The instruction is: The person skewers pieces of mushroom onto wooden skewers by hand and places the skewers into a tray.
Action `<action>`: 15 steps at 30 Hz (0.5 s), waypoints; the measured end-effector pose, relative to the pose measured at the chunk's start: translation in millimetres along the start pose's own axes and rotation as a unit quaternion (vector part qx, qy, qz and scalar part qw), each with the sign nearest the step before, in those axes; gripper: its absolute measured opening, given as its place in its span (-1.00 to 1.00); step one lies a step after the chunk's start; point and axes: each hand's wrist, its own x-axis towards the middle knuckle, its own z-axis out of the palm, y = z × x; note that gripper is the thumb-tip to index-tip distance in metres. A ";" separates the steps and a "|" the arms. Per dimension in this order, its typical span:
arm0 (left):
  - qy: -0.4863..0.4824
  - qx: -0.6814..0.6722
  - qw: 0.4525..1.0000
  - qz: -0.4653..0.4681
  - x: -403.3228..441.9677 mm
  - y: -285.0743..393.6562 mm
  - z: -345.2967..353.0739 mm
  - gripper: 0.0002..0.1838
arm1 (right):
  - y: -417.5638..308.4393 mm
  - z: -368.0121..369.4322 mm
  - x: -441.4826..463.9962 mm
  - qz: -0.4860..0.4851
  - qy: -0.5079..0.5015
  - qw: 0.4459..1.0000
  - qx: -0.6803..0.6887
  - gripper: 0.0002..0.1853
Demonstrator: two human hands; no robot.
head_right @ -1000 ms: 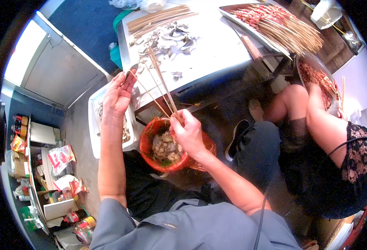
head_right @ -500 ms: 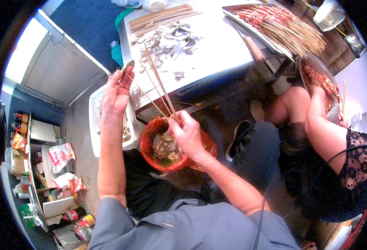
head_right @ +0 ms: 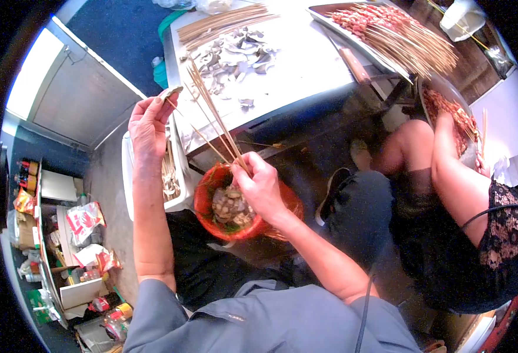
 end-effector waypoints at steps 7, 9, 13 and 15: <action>-0.040 0.065 0.997 -0.011 -7.4 -4.1 6.2 -0.90 | 1.9 -2.3 0.1 -0.026 0.011 1.000 -0.009 -0.89; -0.069 0.062 0.995 -0.025 -14.1 -14.4 13.4 -0.88 | 2.5 -2.5 -0.6 -0.022 0.023 0.999 -0.005 -0.89; -0.125 0.072 0.984 -0.101 -35.0 -21.9 38.9 -0.90 | -7.2 -4.5 1.5 -0.005 0.062 0.998 0.034 -0.89; -0.143 0.074 0.977 -0.137 -45.8 -20.8 53.0 -0.89 | -3.2 -7.9 6.4 -0.031 0.079 0.996 0.039 -0.89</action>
